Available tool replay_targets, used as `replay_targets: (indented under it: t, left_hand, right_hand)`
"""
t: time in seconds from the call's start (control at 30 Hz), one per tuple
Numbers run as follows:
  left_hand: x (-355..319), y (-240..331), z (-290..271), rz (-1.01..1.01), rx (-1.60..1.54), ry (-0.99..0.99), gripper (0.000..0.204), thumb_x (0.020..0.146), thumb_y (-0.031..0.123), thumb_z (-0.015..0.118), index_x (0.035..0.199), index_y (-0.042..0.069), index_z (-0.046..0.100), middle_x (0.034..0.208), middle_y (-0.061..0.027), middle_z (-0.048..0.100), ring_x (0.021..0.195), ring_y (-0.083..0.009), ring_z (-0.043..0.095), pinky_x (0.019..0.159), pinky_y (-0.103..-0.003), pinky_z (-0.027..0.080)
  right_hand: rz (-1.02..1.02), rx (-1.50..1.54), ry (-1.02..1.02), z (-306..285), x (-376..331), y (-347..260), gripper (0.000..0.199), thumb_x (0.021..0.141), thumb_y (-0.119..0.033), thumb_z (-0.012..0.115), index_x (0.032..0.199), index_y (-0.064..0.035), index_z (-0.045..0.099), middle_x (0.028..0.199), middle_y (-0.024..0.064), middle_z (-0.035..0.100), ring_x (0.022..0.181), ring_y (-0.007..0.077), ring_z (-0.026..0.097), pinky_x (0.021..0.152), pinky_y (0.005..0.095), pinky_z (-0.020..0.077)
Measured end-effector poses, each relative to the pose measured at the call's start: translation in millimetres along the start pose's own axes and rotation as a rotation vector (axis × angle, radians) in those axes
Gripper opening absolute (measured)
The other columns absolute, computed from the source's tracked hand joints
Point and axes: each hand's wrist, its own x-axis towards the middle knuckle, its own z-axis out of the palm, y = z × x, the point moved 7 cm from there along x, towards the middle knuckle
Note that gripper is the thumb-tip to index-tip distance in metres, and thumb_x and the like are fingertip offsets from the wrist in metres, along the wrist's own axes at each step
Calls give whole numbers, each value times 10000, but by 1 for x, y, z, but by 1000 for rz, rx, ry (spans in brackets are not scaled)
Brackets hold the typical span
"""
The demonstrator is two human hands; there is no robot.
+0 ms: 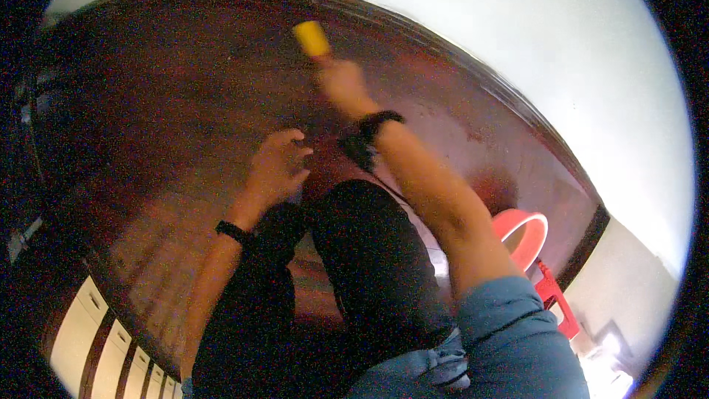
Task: The person scrubs a dark wooden floor with a yellow brush, then lifts a black chair to scrub its underside and legs, and returns to scrub the floor near a pink basin.
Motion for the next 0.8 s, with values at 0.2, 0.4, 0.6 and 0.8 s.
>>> replay_targets:
  t: [0.2,0.4,0.6,0.8]
  left_hand:
    - [1,10,-14,11,30,-2,382,737,135,846,1105,111,748,1344,-92,561,1286,-333,520,1039,-494,481]
    - [0,4,-4,-17,49,-28,374,737,143,835,1102,115,758,1355,-91,556,1291,-330,513,1036,-488,480]
    - [-6,-3,-5,-14,-61,1,361,749,143,813,1107,126,768,1369,-90,553,1302,-329,504,1050,-479,468]
    - [3,4,-3,19,-30,22,333,764,164,799,1093,128,767,1370,-85,556,1321,-331,491,1085,-498,440]
  right_hand:
    - [449,651,3,-1,11,13,296,1033,-300,571,959,-53,715,742,103,673,614,246,640,540,445,487]
    - [170,433,-441,63,52,-96,343,1057,-380,573,892,-99,681,674,-11,607,463,125,521,419,343,397]
    - [-98,-41,-8,-21,51,-39,438,1066,-426,505,873,-70,674,607,73,586,448,231,566,439,401,453]
    - [68,298,-142,37,137,-89,445,1058,-483,503,868,-97,616,604,25,538,400,163,456,385,360,338]
